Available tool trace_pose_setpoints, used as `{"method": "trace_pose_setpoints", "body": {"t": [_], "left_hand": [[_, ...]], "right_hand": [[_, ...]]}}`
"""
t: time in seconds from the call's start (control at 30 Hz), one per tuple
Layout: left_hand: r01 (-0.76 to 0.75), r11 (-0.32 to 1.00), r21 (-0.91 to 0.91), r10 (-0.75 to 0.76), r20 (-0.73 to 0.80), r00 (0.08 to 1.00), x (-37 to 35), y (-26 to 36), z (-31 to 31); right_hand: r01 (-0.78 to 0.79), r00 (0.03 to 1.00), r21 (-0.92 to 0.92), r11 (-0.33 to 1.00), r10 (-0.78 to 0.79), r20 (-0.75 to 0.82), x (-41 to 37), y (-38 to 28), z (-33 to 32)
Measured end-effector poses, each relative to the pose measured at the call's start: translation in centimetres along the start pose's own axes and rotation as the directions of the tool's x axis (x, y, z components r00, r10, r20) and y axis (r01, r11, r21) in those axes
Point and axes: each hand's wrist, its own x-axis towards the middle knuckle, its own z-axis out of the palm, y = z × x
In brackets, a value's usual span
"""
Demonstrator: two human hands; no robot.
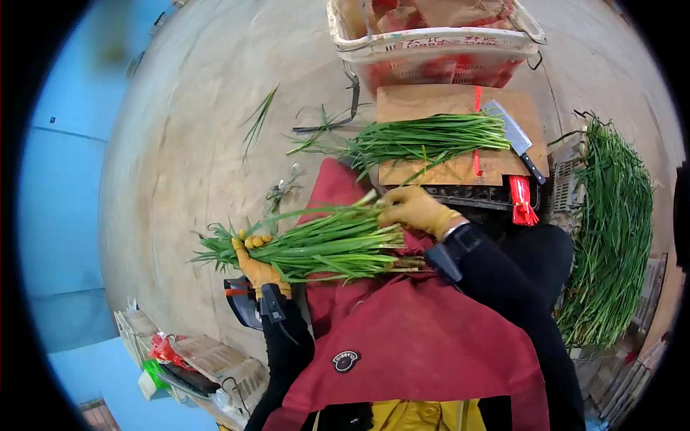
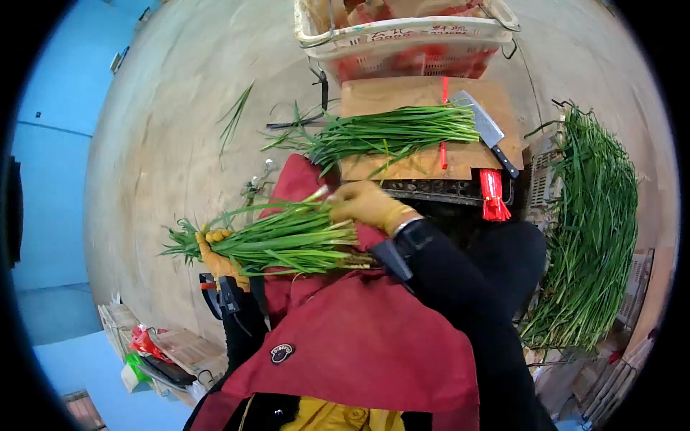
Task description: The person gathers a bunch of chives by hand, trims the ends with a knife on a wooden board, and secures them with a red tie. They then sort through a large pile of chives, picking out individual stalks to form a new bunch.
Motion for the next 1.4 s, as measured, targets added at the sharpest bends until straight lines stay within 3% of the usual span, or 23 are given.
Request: {"method": "trace_pose_setpoints", "body": {"t": [0.03, 0.1, 0.13, 0.17, 0.2, 0.27, 0.3, 0.37, 0.43, 0.5, 0.53, 0.6, 0.7, 0.8, 0.83, 0.93, 0.97, 1.07, 1.13, 1.2, 1.27, 1.37, 1.4], "left_hand": [[0.020, 1.000, -0.011, -0.019, 0.046, 0.999, -0.2, 0.2, 0.0], [-0.006, 1.000, 0.026, 0.006, -0.007, 1.000, 0.6, 0.3, -1.0], [-0.013, 0.999, 0.051, 0.015, -0.029, 0.999, 1.0, 0.3, -1.3], [0.025, 0.995, -0.099, -0.026, -0.005, 1.000, 0.5, 0.5, -0.3], [0.002, 0.997, -0.072, -0.003, -0.022, 1.000, 0.6, 0.3, -0.2], [-0.040, 0.999, -0.003, 0.040, -0.055, 0.998, 0.5, 0.4, -0.4], [-0.053, 0.998, 0.026, 0.054, -0.049, 0.997, 0.7, 0.3, -0.9], [-0.040, 0.999, -0.008, 0.040, -0.012, 0.999, 0.8, 0.2, -0.7], [-0.036, 0.999, -0.010, 0.036, -0.007, 0.999, 0.5, 0.1, -0.3], [-0.043, 0.999, 0.014, 0.043, -0.030, 0.999, 0.0, 0.2, 0.6], [-0.029, 1.000, -0.006, 0.029, -0.019, 0.999, 0.1, 0.2, 0.7], [0.000, 0.999, -0.048, 0.000, 0.000, 1.000, 0.1, 0.2, 0.7], [-0.028, 0.999, 0.019, 0.028, 0.021, 0.999, -0.7, 0.4, 1.4], [-0.009, 0.999, 0.041, 0.005, 0.100, 0.995, -0.5, 0.5, 1.1], [0.009, 0.998, 0.055, -0.016, 0.116, 0.993, -0.7, 0.6, 1.0], [0.011, 0.998, 0.063, -0.015, 0.075, 0.997, -1.2, 0.5, 1.5], [0.038, 0.998, 0.047, -0.046, 0.174, 0.984, -0.5, 0.6, 0.3], [0.021, 0.999, 0.030, -0.024, 0.096, 0.995, -0.2, 0.9, -0.5], [0.050, 0.998, 0.022, -0.054, 0.212, 0.976, -0.1, 1.2, -1.0], [0.060, 0.998, 0.018, -0.063, 0.276, 0.959, -0.2, 1.4, -1.4], [0.058, 0.998, 0.030, -0.063, 0.252, 0.966, 0.3, 1.3, -2.1], [0.047, 0.997, 0.059, -0.059, 0.238, 0.969, 0.4, 1.2, -2.3], [0.039, 0.997, 0.067, -0.054, 0.236, 0.970, 0.3, 1.1, -2.2]], "right_hand": [[-0.023, 0.998, 0.040, 0.999, 0.026, -0.065, -0.9, 0.8, -0.6], [-0.116, 0.976, 0.288, 0.951, 0.163, -0.142, -2.5, 2.4, -2.3], [-0.155, 0.960, 0.291, 0.944, 0.213, -0.182, -3.5, 3.1, -3.6], [-0.209, 0.935, 0.292, 0.933, 0.278, -0.219, -4.6, 4.1, -4.5], [-0.236, 0.939, 0.252, 0.938, 0.287, -0.188, -5.3, 6.2, -5.6], [-0.525, 0.850, -0.108, 0.844, 0.528, -0.008, -6.4, 6.2, -6.7], [-0.345, 0.939, -0.257, 0.903, 0.331, -0.098, -6.5, 6.2, -6.6], [0.013, 0.979, -0.564, 0.826, -0.125, -0.160, -6.2, 4.5, -5.4], [0.252, 0.900, -0.542, 0.801, -0.400, -0.173, -4.7, -0.4, -4.1], [0.442, 0.828, -0.505, 0.742, -0.553, -0.088, -2.2, -2.2, -1.9], [0.436, 0.835, -0.544, 0.717, -0.548, -0.054, -1.7, -3.4, -0.7], [0.320, 0.927, -0.605, 0.729, -0.372, 0.042, -0.1, -3.2, 0.9], [0.177, 0.965, -0.258, 0.950, -0.219, -0.143, 1.4, -0.7, 2.1], [0.106, 0.956, -0.165, 0.981, -0.147, -0.255, 0.9, 0.0, 2.2], [0.029, 0.946, -0.245, 0.969, -0.105, -0.306, 0.4, -0.7, 2.3], [0.082, 0.897, -0.261, 0.962, -0.186, -0.401, -0.2, -0.5, 2.4], [0.200, 0.827, -0.325, 0.924, -0.337, -0.449, 0.3, 0.0, 2.0], [0.048, 0.768, -0.422, 0.905, -0.304, -0.564, -1.7, 0.9, -0.8], [0.066, 0.858, -0.309, 0.949, -0.212, -0.469, -4.1, 2.4, -2.7], [-0.085, 0.896, -0.281, 0.956, -0.050, -0.441, -7.5, 4.6, -4.1], [-0.293, 0.956, -0.731, 0.617, 0.189, -0.223, -10.0, 6.3, -6.7], [-0.181, 0.980, -0.738, 0.650, 0.180, -0.082, -10.6, 4.6, -6.7], [-0.104, 0.991, -0.682, 0.724, 0.014, -0.136, -9.9, 3.2, -6.0]]}}
